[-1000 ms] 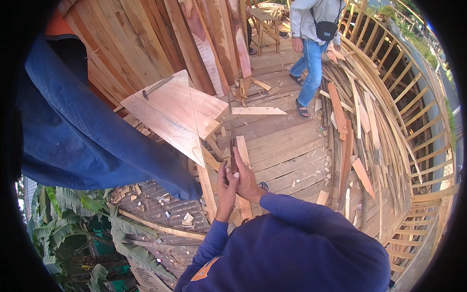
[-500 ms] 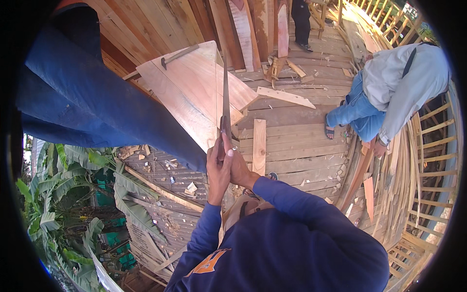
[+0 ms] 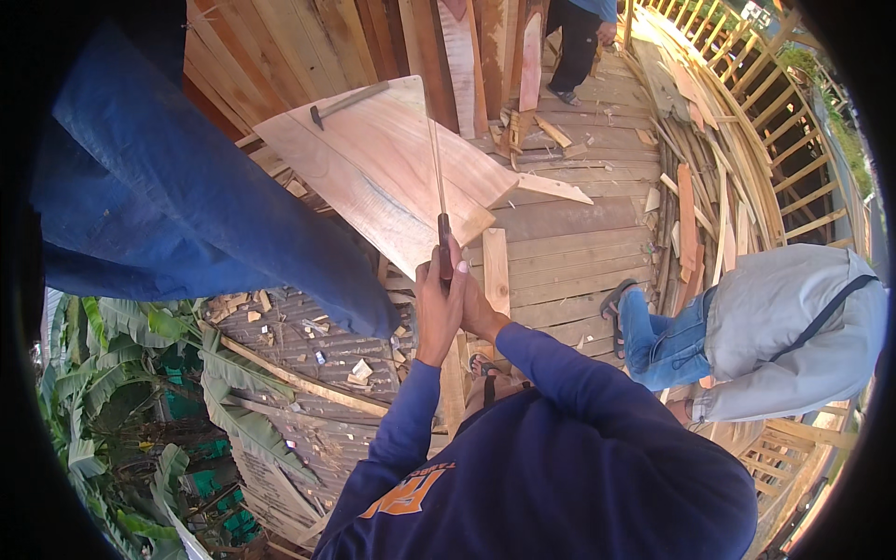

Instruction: The person uses a hand saw to cut through a wooden plank while holding it in place with one hand on an outdoor deck.

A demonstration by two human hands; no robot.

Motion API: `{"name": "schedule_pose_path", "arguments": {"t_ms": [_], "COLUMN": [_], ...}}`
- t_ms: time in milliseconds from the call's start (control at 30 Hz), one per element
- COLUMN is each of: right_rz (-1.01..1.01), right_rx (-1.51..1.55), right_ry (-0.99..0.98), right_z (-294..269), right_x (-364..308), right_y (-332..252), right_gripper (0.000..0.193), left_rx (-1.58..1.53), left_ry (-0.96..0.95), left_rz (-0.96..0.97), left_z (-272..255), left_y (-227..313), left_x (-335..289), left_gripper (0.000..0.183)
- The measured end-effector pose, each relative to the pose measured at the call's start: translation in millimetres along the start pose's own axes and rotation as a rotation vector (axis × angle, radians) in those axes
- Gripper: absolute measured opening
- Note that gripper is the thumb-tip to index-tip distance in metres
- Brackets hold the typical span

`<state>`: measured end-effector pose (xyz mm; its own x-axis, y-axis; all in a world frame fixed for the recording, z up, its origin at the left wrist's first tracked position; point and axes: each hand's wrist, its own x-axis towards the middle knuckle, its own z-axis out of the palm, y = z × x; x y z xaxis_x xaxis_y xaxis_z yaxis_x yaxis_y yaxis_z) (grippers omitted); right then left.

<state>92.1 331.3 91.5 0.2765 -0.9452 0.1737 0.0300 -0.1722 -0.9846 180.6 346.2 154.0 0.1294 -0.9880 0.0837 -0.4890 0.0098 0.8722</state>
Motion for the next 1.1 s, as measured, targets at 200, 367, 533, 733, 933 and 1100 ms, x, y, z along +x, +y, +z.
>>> {"name": "schedule_pose_path", "arguments": {"t_ms": [200, 367, 533, 733, 933, 1100], "right_rz": [0.008, 0.019, 0.151, 0.167, 0.167, 0.16], "right_rx": [-0.065, -0.033, -0.067, -0.166, 0.176, 0.125], "right_ry": [0.016, 0.129, 0.361, 0.41, 0.451, 0.413], "right_z": [8, 17, 22, -1, -45, -105], "right_x": [7, 18, 16, 20, 28, 33], "right_y": [7, 14, 29, 9, -4, -9], "right_gripper": [0.092, 0.089, 0.08, 0.067, 0.067, 0.067], "left_rx": [-0.04, -0.044, -0.276, 0.182, 0.596, 0.813], "left_ry": [-0.024, -0.014, -0.05, 0.078, -0.092, -0.106], "left_rz": [0.011, 0.018, 0.017, 0.059, 0.185, 0.141], "left_z": [-4, 0, -6, 24, 52, 67], "left_y": [-18, -35, -57, -147, -171, -171], "left_x": [10, 22, 23, 59, 128, 141], "left_gripper": [0.06, 0.061, 0.05, 0.045, 0.056, 0.062]}}
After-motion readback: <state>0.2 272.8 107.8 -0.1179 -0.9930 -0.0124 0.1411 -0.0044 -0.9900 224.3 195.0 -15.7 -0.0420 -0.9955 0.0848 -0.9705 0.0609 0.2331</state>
